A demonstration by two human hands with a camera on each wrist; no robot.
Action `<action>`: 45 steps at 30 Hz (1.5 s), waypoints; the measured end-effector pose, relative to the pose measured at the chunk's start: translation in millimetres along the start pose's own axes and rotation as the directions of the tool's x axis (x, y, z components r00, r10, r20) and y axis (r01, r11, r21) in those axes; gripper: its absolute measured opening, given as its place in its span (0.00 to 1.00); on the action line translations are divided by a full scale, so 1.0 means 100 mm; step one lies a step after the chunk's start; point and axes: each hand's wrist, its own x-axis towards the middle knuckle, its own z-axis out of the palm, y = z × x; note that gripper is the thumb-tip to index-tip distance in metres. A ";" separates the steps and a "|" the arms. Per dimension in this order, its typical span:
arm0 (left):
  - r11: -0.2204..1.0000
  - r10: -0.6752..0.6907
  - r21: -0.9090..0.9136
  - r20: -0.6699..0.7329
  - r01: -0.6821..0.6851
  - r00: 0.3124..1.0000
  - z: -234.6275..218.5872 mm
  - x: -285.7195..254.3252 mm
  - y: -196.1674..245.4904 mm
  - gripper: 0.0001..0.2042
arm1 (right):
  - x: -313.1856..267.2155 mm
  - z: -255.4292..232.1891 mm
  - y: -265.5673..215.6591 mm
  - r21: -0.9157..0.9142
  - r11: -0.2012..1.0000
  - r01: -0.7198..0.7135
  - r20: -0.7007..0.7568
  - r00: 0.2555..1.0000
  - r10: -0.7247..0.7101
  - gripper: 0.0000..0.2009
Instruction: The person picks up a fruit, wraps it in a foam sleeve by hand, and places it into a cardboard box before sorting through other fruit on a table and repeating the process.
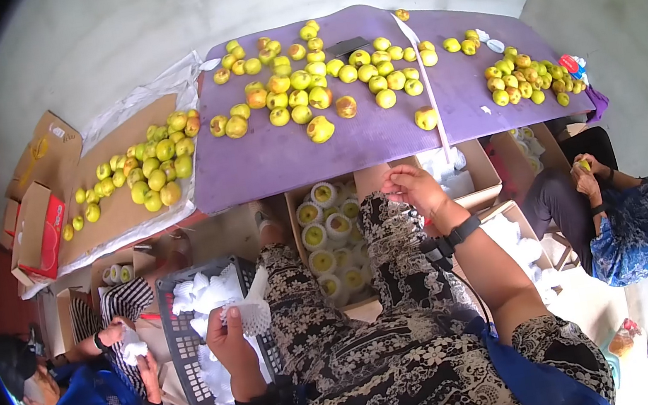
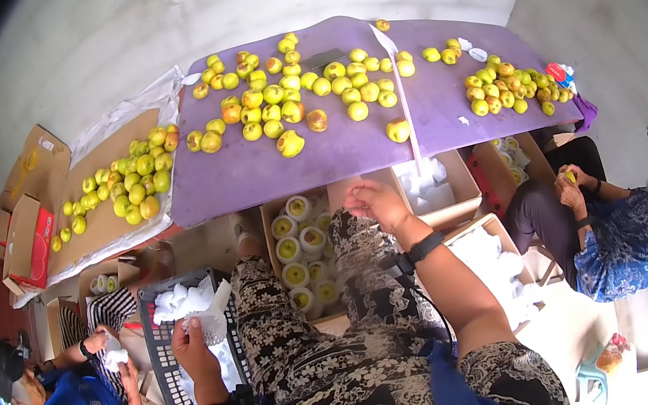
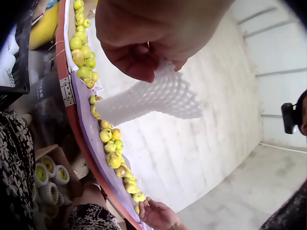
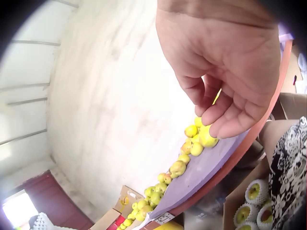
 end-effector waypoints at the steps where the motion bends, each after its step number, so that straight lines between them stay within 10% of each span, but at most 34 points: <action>1: 1.000 -0.014 -0.007 -0.012 0.014 1.000 0.02 0.00 0.00 0.07 | 0.01 -0.06 -0.03 0.019 0.999 0.031 -0.042 0.999 -0.030 0.09; 12: 0.999 -0.039 -0.002 0.048 0.039 0.998 0.16 -0.01 0.05 0.07 | -0.29 0.12 -0.34 0.054 0.981 0.184 0.120 0.974 -0.190 0.11; 45: 0.994 -0.108 -0.027 0.023 0.109 0.994 -0.07 0.11 -0.17 0.05 | 0.17 0.55 -0.33 -0.062 0.997 0.047 0.101 0.994 -0.041 0.09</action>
